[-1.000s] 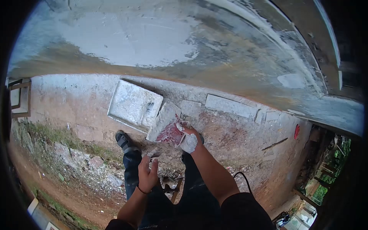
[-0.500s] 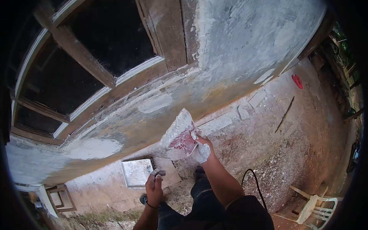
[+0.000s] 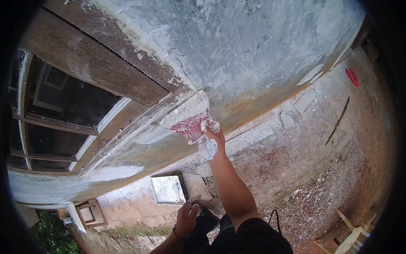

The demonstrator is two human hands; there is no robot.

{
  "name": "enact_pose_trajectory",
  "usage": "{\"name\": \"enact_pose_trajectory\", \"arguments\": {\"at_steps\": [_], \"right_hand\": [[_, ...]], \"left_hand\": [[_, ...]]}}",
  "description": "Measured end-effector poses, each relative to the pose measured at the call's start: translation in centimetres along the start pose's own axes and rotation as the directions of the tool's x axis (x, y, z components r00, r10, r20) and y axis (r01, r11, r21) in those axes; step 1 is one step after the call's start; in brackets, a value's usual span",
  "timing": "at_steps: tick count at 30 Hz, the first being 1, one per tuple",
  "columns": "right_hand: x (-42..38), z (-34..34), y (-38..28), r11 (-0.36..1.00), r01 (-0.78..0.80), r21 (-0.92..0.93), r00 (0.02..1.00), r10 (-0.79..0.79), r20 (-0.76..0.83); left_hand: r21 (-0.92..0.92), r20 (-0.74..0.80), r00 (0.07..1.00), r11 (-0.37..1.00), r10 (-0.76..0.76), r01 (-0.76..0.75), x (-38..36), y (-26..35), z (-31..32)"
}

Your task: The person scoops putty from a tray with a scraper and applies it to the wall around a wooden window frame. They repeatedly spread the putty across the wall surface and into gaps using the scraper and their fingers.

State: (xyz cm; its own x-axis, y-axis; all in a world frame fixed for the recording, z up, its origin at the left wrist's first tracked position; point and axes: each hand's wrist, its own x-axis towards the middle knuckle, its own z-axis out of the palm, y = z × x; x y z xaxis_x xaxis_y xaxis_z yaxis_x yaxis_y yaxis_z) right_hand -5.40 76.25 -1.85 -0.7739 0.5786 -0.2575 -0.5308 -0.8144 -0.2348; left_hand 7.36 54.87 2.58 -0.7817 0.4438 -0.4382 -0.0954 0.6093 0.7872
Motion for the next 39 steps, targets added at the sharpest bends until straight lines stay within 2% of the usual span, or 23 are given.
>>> {"name": "enact_pose_trajectory", "arguments": {"at_steps": [1,2,3,5,7,9,14,16,18,22,25,27,28,29,30,32,33,34,35,36,37,39], "right_hand": [[0.4,0.2,0.3,1.000,-0.008,-0.005,1.000,0.008,-0.001],[0.7,0.4,0.6,1.000,0.011,-0.017,1.000,-0.011,0.008],[1.1,0.6,0.9,0.999,0.031,-0.029,0.999,-0.031,0.015],[1.7,0.3,1.5,0.998,0.035,-0.055,0.999,-0.033,0.037],[2.2,0.0,2.1,0.996,0.042,-0.079,0.998,-0.038,0.053],[2.0,0.3,2.6,0.989,0.124,-0.074,0.991,-0.128,-0.043],[0.8,0.8,2.9,0.982,0.140,-0.129,0.974,-0.160,-0.158],[0.4,0.8,2.8,0.978,0.155,-0.138,0.969,-0.178,-0.171],[-0.3,0.8,2.5,0.977,0.130,-0.168,0.942,-0.174,-0.286],[-0.8,1.4,2.0,0.965,0.167,-0.202,0.928,-0.223,-0.299],[-1.3,0.9,1.9,0.976,0.174,-0.131,0.948,-0.202,-0.247],[-1.7,0.6,1.6,0.981,0.192,-0.007,0.960,-0.190,-0.208],[-2.4,1.1,1.0,0.969,0.227,-0.094,0.934,-0.244,-0.262],[-2.8,1.3,0.6,0.968,0.231,-0.094,0.933,-0.248,-0.262],[-3.2,1.3,0.2,0.934,0.296,-0.203,0.899,-0.344,-0.273],[-3.9,1.2,0.4,0.801,0.426,-0.421,0.808,-0.546,-0.220],[-4.1,0.6,0.4,0.799,0.429,-0.421,0.806,-0.549,-0.219],[-4.1,-0.2,0.2,0.510,0.570,-0.644,0.725,-0.681,0.102],[-4.1,-0.9,0.1,0.142,0.678,-0.722,0.606,-0.664,0.438],[-3.6,0.3,0.3,-0.143,0.740,-0.658,0.424,-0.660,0.620],[-2.9,0.5,0.7,-0.146,0.740,-0.657,0.422,-0.660,0.622],[-2.0,0.8,1.4,-0.555,0.751,-0.358,0.076,-0.466,0.881]], "left_hand": [[0.014,-0.001,0.998,0.998,0.066,-0.066,0.4,0.6,-0.3],[-0.054,-0.004,0.994,0.993,0.107,-0.107,0.7,1.2,-0.5],[-0.061,-0.007,0.995,0.993,0.098,-0.099,1.0,1.5,-0.6],[-0.193,-0.015,0.998,0.979,0.059,-0.061,1.3,1.4,-0.5],[-0.185,0.016,0.999,0.982,0.047,-0.043,1.9,1.2,-0.3],[-0.118,0.087,0.995,0.992,0.055,-0.044,2.0,0.7,0.1],[-0.154,0.130,0.990,0.985,-0.058,0.077,2.0,1.7,0.1],[-0.174,0.106,0.994,0.984,-0.028,0.047,2.1,1.4,0.0],[-0.160,0.107,0.994,0.987,0.009,0.008,2.4,0.6,-0.2],[-0.176,0.090,0.995,0.984,0.037,-0.021,2.5,0.1,-0.8],[-0.183,0.116,0.993,0.983,0.010,0.012,2.3,0.3,-1.2],[-0.169,0.142,0.990,0.986,0.016,0.008,2.1,0.3,-1.4],[-0.155,0.165,0.986,0.988,0.019,0.007,2.0,0.3,-1.5],[-0.154,0.168,0.986,0.988,0.022,0.004,1.9,0.2,-1.6],[-0.143,0.173,0.985,0.990,0.027,-0.002,1.9,0.1,-1.7],[-0.133,0.181,0.983,0.991,0.036,-0.012,1.9,-0.1,-2.0],[-0.134,0.183,0.982,0.991,0.043,-0.018,2.0,-0.3,-2.1],[-0.136,0.185,0.981,0.990,0.049,-0.024,2.0,-0.5,-2.2],[-0.137,0.187,0.981,0.990,0.053,-0.027,2.1,-0.6,-2.3],[-0.133,0.193,0.980,0.991,0.049,-0.024,2.1,-0.8,-2.3],[-0.129,0.198,0.979,0.991,0.046,-0.021,2.2,-0.9,-2.4],[-0.141,0.206,0.977,0.990,0.047,-0.018,2.1,-1.5,-2.4]]}}
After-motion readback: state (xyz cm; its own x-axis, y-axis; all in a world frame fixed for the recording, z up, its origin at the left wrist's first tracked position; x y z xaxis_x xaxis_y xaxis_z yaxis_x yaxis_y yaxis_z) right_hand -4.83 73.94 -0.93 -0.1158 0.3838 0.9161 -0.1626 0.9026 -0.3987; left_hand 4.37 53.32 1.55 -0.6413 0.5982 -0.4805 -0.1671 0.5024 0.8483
